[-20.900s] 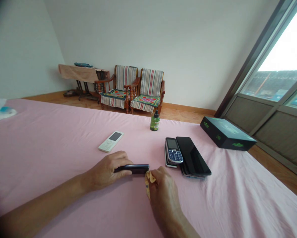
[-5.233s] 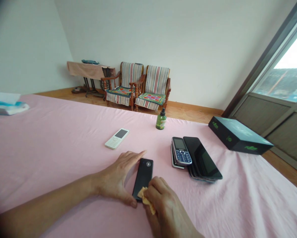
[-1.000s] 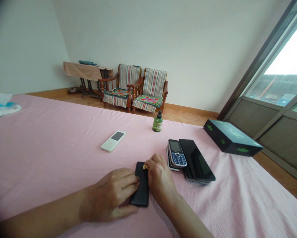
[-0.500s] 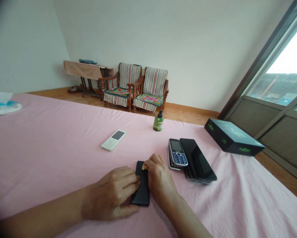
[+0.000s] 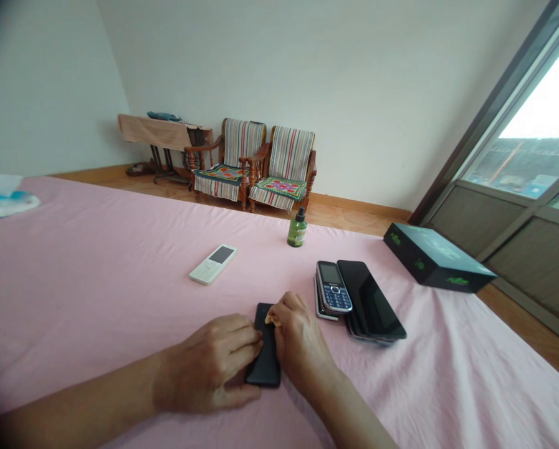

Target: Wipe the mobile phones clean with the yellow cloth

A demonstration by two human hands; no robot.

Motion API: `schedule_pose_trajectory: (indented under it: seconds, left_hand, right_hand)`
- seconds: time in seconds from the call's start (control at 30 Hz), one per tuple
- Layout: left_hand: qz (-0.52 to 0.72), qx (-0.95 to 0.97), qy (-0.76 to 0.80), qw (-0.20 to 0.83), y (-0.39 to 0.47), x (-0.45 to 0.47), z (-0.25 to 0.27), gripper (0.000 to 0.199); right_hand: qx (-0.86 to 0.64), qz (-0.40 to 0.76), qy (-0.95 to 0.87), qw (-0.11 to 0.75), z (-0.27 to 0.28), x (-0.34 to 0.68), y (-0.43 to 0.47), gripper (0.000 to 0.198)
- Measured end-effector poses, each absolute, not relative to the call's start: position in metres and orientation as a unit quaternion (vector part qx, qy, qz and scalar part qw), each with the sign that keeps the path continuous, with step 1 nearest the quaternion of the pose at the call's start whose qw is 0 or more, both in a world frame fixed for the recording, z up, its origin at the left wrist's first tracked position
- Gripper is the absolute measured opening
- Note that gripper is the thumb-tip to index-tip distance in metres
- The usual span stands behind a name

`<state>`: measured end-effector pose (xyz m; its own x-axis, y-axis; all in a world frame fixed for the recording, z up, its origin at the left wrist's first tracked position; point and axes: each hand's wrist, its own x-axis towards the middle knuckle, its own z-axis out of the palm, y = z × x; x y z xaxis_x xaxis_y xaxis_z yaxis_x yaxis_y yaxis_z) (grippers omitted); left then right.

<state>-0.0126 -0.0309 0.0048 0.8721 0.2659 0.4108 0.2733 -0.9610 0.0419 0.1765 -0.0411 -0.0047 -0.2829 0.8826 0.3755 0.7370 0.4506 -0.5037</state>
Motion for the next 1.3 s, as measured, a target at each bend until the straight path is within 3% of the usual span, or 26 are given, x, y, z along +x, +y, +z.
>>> schedule_pose_trajectory:
  seconds: [1.3]
  left_hand:
    - [-0.221, -0.966, -0.133, 0.011, -0.031, -0.013, 0.004, 0.025]
  right_hand:
    - [-0.538, 0.108, -0.773, 0.319, -0.008, 0.176, -0.039, 0.032]
